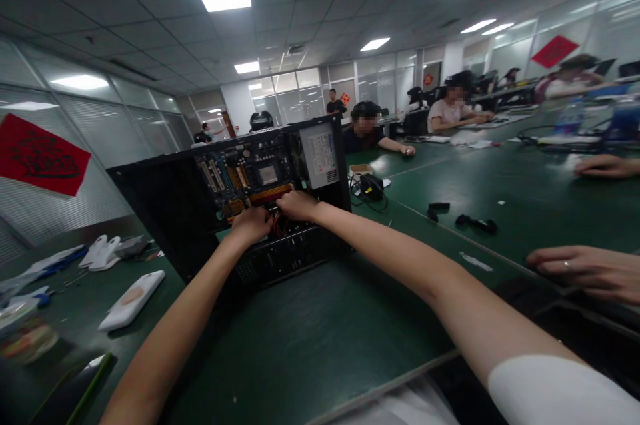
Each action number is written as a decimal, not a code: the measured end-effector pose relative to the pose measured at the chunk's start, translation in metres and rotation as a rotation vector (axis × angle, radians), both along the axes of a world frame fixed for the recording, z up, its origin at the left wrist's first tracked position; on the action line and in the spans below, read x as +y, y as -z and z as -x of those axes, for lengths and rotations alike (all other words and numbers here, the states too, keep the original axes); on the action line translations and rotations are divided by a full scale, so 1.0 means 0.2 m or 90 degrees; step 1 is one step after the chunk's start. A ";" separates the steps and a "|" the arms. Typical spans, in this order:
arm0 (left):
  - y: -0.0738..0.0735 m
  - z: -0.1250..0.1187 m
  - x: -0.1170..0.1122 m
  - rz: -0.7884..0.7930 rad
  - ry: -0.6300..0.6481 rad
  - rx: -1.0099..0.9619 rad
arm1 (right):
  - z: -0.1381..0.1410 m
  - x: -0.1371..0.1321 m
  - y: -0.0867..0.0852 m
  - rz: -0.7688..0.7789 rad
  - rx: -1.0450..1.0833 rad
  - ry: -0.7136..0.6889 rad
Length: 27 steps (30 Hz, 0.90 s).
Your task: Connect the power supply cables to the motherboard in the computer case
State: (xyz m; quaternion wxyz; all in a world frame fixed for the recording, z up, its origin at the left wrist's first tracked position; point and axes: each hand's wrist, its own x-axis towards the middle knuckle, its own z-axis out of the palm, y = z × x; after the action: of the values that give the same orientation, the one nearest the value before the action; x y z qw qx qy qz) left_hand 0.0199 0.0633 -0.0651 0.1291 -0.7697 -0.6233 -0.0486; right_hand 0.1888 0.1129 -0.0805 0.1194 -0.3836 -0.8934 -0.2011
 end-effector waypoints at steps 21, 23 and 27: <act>0.01 0.00 -0.01 -0.018 -0.005 0.027 | 0.02 -0.01 0.01 0.012 0.004 0.038; 0.01 0.01 -0.01 -0.020 -0.005 0.028 | 0.03 0.00 0.01 0.010 0.003 0.035; 0.00 0.03 0.00 -0.022 0.011 0.024 | 0.03 0.02 0.01 0.007 0.000 0.022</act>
State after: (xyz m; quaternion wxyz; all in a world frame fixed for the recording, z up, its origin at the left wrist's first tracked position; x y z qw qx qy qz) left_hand 0.0138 0.0630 -0.0652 0.1537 -0.7736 -0.6130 -0.0458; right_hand 0.1821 0.1162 -0.0832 0.1136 -0.3998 -0.8877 -0.1981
